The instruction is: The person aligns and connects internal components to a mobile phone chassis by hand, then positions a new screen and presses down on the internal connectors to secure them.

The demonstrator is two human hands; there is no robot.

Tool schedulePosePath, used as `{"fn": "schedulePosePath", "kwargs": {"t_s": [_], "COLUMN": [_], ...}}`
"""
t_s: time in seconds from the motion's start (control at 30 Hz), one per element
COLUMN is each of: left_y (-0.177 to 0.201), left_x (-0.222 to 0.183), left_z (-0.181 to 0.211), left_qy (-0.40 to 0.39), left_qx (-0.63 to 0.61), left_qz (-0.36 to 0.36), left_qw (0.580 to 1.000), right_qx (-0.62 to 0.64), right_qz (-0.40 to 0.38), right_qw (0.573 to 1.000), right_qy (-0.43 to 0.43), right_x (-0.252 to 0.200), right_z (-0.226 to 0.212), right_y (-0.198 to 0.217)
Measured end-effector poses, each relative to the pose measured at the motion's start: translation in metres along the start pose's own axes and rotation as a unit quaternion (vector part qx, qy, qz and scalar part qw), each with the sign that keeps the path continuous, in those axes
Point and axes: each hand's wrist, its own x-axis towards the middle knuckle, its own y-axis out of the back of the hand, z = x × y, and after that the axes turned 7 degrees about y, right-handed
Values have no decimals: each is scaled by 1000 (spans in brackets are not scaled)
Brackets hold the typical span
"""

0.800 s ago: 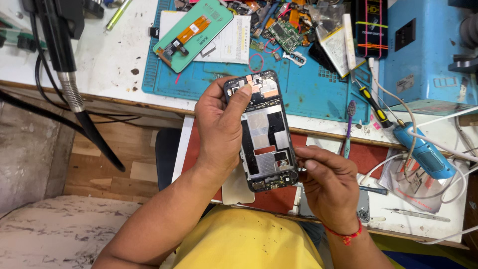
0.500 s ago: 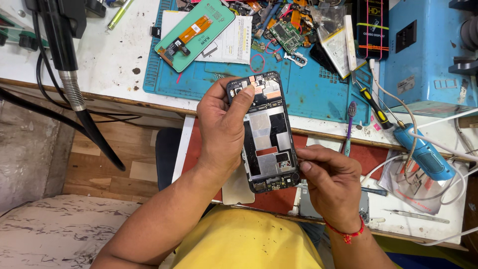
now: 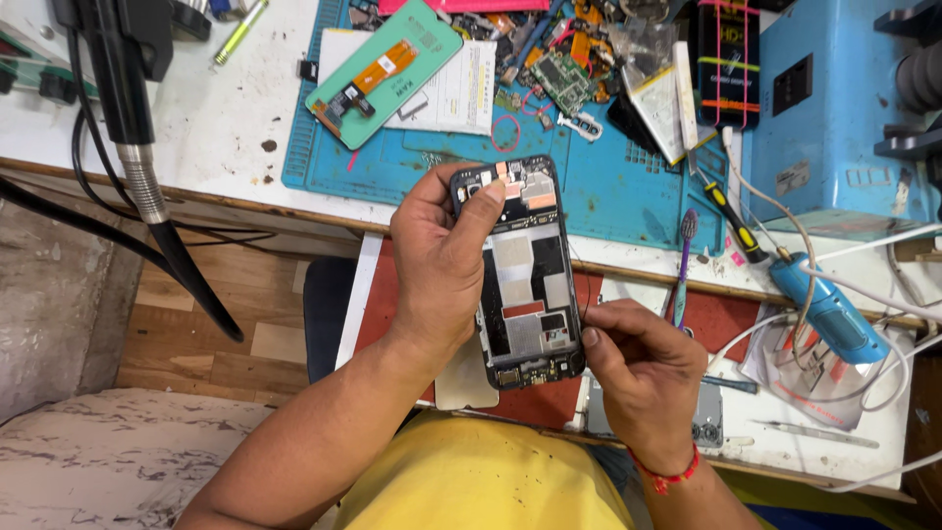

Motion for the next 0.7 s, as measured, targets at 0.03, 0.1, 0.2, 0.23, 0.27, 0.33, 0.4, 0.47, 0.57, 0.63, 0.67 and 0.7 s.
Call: {"fn": "schedulePosePath", "kwargs": {"t_s": [0.03,0.1,0.2,0.23,0.27,0.33,0.4,0.47,0.57,0.63,0.67,0.7], "left_y": [0,-1,-3,-4,-4,-4,-4,-4,-4,-3,-3,-3], "left_x": [0,-1,-4,-5,-5,-8,-12,-16,-20,-21,-22,-23], "left_z": [1,3,6,6,6,5,4,3,4,4,5,5], "left_qy": [6,18,25,22,20,21,26,21,16,10,4,1], "left_qx": [-6,-18,6,9,11,21,34,53,65,67,68,68], "left_qz": [-2,-5,-14,-21,-29,-39,-48,-52,-58,-61,-62,-63], "left_qw": [1000,1000,1000,999,999,999,998,997,996,996,996,996], "right_qx": [31,94,191,181,172,150,126,68,-24,-108,-159,-210], "right_qz": [-8,-26,-6,-7,-8,-11,-14,-5,-16,-38,-51,-65], "right_qw": [999,995,981,983,985,989,992,998,999,992,983,971], "right_qy": [-2,-7,-42,-34,-25,-10,5,-2,24,59,79,97], "right_x": [-1,-3,-5,-6,-5,-4,1,6,15,21,24,25], "right_z": [0,1,6,8,9,9,4,-5,-23,-33,-36,-38], "right_y": [3,7,10,11,12,13,13,11,3,-3,-6,-8]}}
